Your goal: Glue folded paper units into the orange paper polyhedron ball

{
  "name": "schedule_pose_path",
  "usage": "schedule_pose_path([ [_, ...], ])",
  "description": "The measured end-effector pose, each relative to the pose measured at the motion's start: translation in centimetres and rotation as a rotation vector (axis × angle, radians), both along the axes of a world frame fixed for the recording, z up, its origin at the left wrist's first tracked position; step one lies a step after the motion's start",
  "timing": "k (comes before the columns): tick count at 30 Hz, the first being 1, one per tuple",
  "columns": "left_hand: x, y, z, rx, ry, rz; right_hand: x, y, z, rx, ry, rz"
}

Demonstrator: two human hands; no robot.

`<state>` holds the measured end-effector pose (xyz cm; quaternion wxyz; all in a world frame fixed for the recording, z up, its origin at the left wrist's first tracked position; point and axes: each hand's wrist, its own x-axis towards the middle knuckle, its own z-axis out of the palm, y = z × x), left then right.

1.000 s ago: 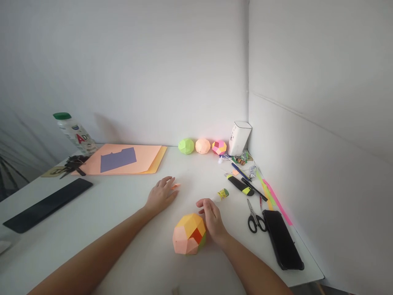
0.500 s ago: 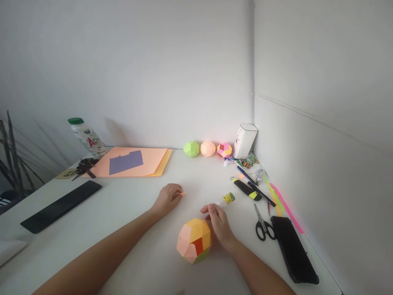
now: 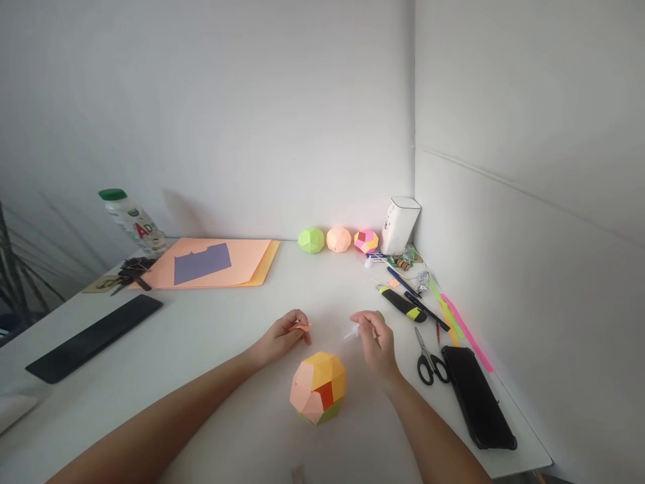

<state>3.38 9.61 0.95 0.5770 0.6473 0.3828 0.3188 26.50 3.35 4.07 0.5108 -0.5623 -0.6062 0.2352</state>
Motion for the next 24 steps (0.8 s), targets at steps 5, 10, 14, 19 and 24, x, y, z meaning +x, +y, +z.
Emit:
schedule_pose_path([
  [5, 0.3, -0.9, 0.8, -0.19, -0.16, -0.147, 2.5, 1.6, -1.1, 0.047, -0.323, -0.016],
  [10, 0.1, -0.4, 0.9, -0.297, -0.299, -0.099, 3.2, 1.8, -2.2, -0.016, -0.544, 0.048],
  [14, 0.4, -0.1, 0.4, -0.38, -0.39, -0.015, 2.7, 1.5, -1.7, -0.068, -0.556, 0.073],
  [19, 0.6, -0.3, 0.3, -0.471, -0.455, 0.009, 1.9, 1.3, -0.8, -0.116, -0.37, 0.047],
  [24, 1.0, -0.6, 0.4, -0.557, -0.53, 0.059, 0.9, 0.4, 0.5, -0.166, -0.006, 0.016],
])
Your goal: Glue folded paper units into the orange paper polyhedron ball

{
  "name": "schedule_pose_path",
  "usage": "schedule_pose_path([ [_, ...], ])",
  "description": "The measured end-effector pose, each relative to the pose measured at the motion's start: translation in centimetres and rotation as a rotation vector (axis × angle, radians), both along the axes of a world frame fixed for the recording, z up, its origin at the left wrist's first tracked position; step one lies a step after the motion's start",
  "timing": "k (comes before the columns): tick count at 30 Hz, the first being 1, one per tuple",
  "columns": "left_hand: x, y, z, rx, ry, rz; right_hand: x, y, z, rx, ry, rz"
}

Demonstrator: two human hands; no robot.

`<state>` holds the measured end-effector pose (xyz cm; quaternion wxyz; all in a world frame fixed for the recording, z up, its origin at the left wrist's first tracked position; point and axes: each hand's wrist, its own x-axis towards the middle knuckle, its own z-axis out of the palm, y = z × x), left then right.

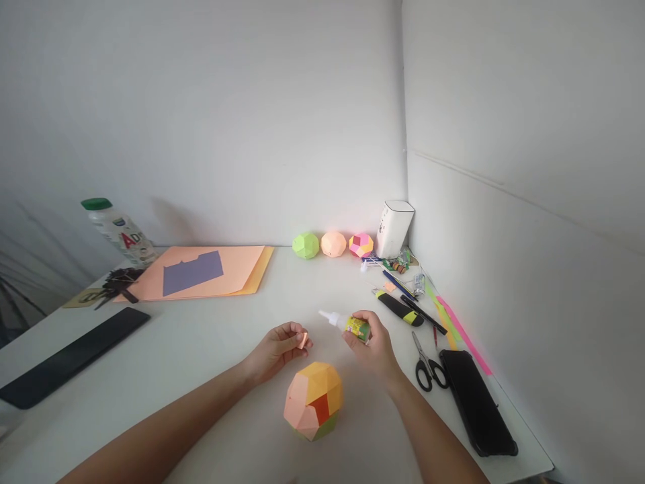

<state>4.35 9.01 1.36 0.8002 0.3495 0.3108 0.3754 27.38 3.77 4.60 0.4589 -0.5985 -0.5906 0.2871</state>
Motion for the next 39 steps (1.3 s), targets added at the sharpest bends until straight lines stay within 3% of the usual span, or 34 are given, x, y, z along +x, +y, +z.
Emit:
schedule_pose_path([
  [4, 1.5, -0.1, -0.3, -0.109, -0.023, 0.09, -1.2, -0.3, 0.5, -0.114, 0.616, 0.052],
  [11, 5.9, -0.2, -0.5, -0.162, -0.139, 0.101, -1.0, 0.6, 0.1, -0.082, 0.876, 0.061],
  [16, 5.7, -0.4, -0.5, -0.177, -0.182, 0.057, 0.2, 0.8, 0.3, -0.04, 0.899, 0.04],
  [25, 5.2, -0.3, -0.3, -0.144, -0.202, -0.23, -0.3, -0.1, 0.3, 0.128, 0.736, -0.024],
  [31, 5.3, -0.5, -0.7, -0.119, -0.226, -0.215, -0.3, -0.3, 1.3, 0.184, 0.646, -0.013],
  [39, 5.2, -0.6, -0.6, -0.121, -0.177, -0.222, -0.9, -0.4, 1.2, 0.205, 0.58, -0.002],
])
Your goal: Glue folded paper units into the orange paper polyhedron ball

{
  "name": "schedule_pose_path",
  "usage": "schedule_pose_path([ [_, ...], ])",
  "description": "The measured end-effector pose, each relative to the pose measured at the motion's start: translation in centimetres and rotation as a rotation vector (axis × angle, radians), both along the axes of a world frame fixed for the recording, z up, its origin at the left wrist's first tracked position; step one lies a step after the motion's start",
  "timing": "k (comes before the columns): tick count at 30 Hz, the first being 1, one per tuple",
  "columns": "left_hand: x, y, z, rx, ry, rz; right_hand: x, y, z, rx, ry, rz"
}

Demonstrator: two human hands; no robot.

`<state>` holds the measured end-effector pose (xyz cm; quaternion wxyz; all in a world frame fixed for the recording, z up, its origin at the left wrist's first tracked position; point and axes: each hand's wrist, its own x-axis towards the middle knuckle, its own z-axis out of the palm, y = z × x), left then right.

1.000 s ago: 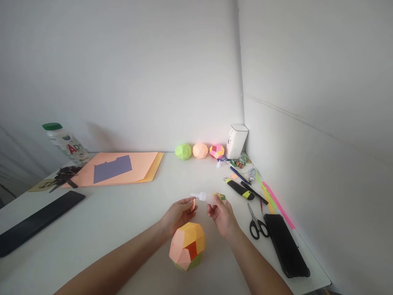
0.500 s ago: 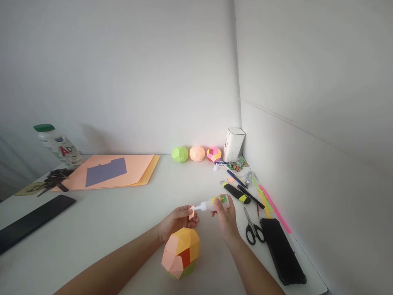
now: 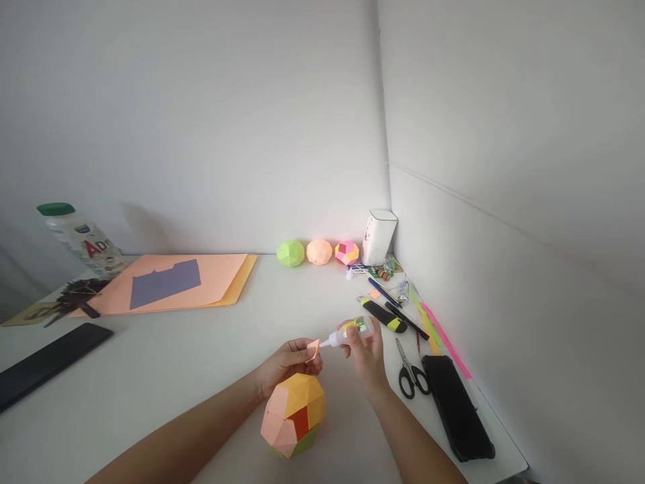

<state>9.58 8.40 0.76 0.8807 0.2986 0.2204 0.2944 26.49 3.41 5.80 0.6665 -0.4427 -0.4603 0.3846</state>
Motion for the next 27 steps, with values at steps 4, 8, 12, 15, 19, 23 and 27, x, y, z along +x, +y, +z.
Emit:
schedule_pose_path([
  [4, 0.0, 0.0, 0.2, 0.005, -0.003, -0.018, -0.2, -0.3, 0.1, -0.007, -0.029, 0.008],
  [8, 0.1, -0.1, 0.2, 0.005, -0.017, -0.034, -0.3, -0.8, 0.2, -0.025, -0.063, -0.001],
  [12, 0.1, -0.2, 0.1, 0.015, -0.029, -0.044, -0.4, -1.2, 0.5, -0.027, -0.113, 0.002],
  [15, 0.1, -0.2, 0.0, 0.028, -0.032, -0.053, -0.5, -1.4, 0.7, -0.014, -0.17, 0.028],
  [19, 0.1, -0.2, 0.0, 0.041, -0.045, -0.063, -0.4, -1.4, 0.7, -0.021, -0.2, 0.036],
  [23, 0.0, -0.2, 0.1, 0.045, -0.071, -0.085, -0.3, -1.1, 0.4, -0.044, -0.109, 0.051],
  [27, -0.1, -0.1, 0.3, 0.043, -0.096, -0.109, -0.2, -0.5, 0.1, -0.094, 0.044, 0.087],
])
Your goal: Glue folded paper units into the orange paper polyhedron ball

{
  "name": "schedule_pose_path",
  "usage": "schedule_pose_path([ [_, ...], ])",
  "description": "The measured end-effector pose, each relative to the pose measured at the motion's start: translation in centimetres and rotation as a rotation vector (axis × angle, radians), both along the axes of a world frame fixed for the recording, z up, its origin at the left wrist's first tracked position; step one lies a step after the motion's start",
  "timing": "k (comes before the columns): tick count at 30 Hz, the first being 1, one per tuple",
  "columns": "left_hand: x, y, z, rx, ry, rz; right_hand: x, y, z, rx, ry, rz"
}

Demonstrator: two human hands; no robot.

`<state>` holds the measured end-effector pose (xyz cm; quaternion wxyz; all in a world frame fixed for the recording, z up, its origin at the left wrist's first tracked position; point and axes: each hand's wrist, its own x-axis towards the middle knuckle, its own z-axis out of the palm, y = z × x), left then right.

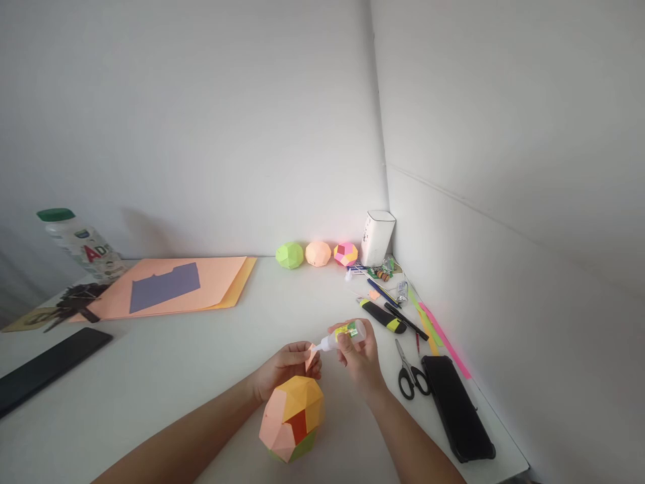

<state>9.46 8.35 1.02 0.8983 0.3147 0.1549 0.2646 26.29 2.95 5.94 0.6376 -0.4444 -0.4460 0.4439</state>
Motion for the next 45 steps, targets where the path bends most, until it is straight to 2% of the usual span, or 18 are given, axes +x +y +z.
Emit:
schedule_pose_path([
  [7, 0.0, 0.0, 0.4, -0.029, -0.021, 0.049, 0.4, 0.5, 0.1, -0.116, 0.134, 0.078],
  [12, 0.1, 0.0, 0.5, -0.07, -0.019, 0.076, 0.6, 0.4, 0.5, -0.136, 0.147, 0.105],
  [23, 0.2, 0.2, -0.1, -0.085, -0.035, 0.085, 1.2, 0.3, 0.0, -0.106, 0.031, 0.067],
  [30, 0.2, 0.2, -0.1, -0.06, -0.05, 0.081, 1.3, 0.5, -0.1, -0.055, 0.027, 0.068],
  [38, 0.1, 0.2, -0.1, -0.064, -0.057, 0.093, 1.2, 0.3, 0.0, 0.016, 0.021, 0.095],
  [45, 0.0, 0.3, -0.2, -0.099, -0.062, 0.115, 1.3, 0.0, 0.0, 0.054, -0.092, 0.146],
])
